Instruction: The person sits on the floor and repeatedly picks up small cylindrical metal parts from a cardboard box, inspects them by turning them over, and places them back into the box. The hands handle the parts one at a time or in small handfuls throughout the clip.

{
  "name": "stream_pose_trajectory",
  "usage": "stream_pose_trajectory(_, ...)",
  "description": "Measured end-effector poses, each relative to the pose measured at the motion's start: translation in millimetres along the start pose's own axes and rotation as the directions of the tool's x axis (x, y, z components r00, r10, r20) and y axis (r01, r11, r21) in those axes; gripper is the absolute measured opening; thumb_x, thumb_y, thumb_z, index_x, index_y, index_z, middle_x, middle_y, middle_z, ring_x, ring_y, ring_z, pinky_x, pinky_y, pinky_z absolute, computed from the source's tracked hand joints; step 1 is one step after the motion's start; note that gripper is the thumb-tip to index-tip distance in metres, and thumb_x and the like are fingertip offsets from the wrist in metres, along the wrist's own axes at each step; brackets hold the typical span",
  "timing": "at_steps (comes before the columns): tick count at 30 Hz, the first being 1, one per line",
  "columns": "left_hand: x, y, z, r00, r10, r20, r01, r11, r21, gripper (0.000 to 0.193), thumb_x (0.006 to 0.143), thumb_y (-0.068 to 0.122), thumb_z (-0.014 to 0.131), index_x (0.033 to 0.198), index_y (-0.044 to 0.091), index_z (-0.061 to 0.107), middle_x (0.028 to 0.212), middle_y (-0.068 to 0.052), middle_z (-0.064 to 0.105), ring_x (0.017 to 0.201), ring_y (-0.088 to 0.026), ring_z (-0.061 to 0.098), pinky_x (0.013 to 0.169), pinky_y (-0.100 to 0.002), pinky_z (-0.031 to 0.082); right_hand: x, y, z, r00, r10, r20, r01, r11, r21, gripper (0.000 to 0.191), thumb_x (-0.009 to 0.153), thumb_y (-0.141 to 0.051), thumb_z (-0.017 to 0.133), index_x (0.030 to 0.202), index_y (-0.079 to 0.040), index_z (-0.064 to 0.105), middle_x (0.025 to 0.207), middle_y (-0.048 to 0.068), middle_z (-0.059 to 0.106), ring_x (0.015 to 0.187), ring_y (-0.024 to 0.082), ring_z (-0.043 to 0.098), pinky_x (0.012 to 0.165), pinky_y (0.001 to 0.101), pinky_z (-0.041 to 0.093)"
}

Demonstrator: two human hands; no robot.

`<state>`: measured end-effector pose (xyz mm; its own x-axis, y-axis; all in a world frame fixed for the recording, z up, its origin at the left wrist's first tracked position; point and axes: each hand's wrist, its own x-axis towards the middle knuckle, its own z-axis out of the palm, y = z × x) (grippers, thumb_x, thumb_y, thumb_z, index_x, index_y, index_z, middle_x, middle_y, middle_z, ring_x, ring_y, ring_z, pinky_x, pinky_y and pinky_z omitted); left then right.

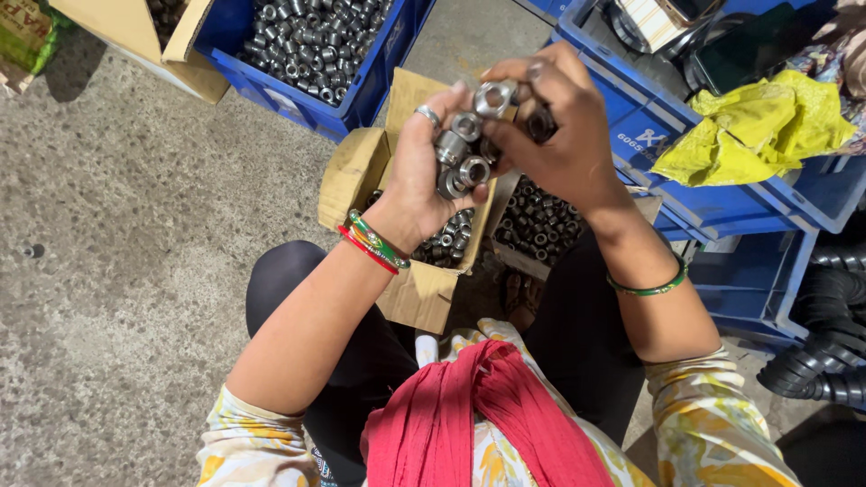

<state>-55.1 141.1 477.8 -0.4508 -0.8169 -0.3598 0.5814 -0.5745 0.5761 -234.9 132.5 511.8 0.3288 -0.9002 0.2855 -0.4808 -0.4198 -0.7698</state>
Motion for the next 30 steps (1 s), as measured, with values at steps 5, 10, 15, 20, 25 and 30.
stream_pose_trajectory(5,0,-1,-2,0.998,0.021,-0.05,-0.021,1.0,0.004,0.032,0.091,0.04,0.065,0.11,0.015,0.064,0.092,-0.002,0.068,0.079,-0.02,0.071,0.048,-0.029,0.05,0,8,-7,0.961,-0.272,-0.057,0.271,0.962,-0.022,0.028,0.096,0.001,0.07,0.124,-0.001,0.068,0.115,0.009,0.062,0.101,0.016,0.06,0.092,0.0285,0.05)
stream_pose_trajectory(10,0,-3,-5,1.0,-0.013,-0.028,0.013,1.0,0.0,0.04,0.095,0.043,0.068,0.115,0.008,0.063,0.096,-0.006,0.068,0.08,-0.02,0.072,0.05,-0.029,0.051,1,17,-1,0.976,-0.2,-0.084,0.212,0.964,0.159,0.031,0.094,0.004,0.063,0.124,-0.001,0.06,0.12,0.007,0.061,0.086,0.008,0.054,0.083,0.0224,0.047)
stream_pose_trajectory(15,-1,-1,-1,0.991,0.039,-0.127,-0.035,0.999,0.034,0.035,0.088,0.042,0.066,0.116,0.022,0.062,0.098,0.001,0.068,0.081,-0.019,0.072,0.049,-0.029,0.048,1,17,2,0.971,-0.209,-0.115,0.214,0.976,0.032,0.023,0.099,0.002,0.071,0.119,-0.001,0.06,0.118,0.007,0.064,0.073,0.004,0.052,0.065,0.0199,0.043)
stream_pose_trajectory(20,-4,-1,2,0.989,0.069,-0.131,-0.057,0.994,0.095,0.036,0.088,0.043,0.064,0.117,0.021,0.065,0.1,0.0,0.067,0.08,-0.016,0.07,0.053,-0.029,0.051,1,13,6,0.986,-0.018,-0.169,0.01,0.999,-0.05,0.038,0.087,-0.012,0.09,0.11,0.0,0.063,0.083,0.006,0.057,0.06,0.007,0.044,0.053,0.0239,0.035)
stream_pose_trajectory(25,-2,-6,2,0.984,0.055,-0.168,-0.046,0.997,0.057,0.036,0.087,0.041,0.067,0.116,0.021,0.065,0.1,0.002,0.065,0.079,-0.016,0.07,0.053,-0.029,0.052,0,15,3,0.97,-0.176,-0.17,0.162,0.982,-0.092,0.029,0.095,-0.009,0.089,0.115,-0.001,0.069,0.115,0.006,0.066,0.068,0.005,0.05,0.059,0.0223,0.041)
stream_pose_trajectory(30,1,-7,2,0.982,0.08,-0.172,-0.085,0.996,-0.021,0.039,0.091,0.043,0.073,0.113,0.013,0.062,0.1,-0.005,0.062,0.078,-0.017,0.07,0.05,-0.028,0.051,-3,19,4,0.95,-0.235,-0.205,0.213,0.969,-0.124,0.029,0.1,-0.008,0.087,0.122,-0.001,0.069,0.122,0.007,0.065,0.07,0.004,0.051,0.061,0.0213,0.042)
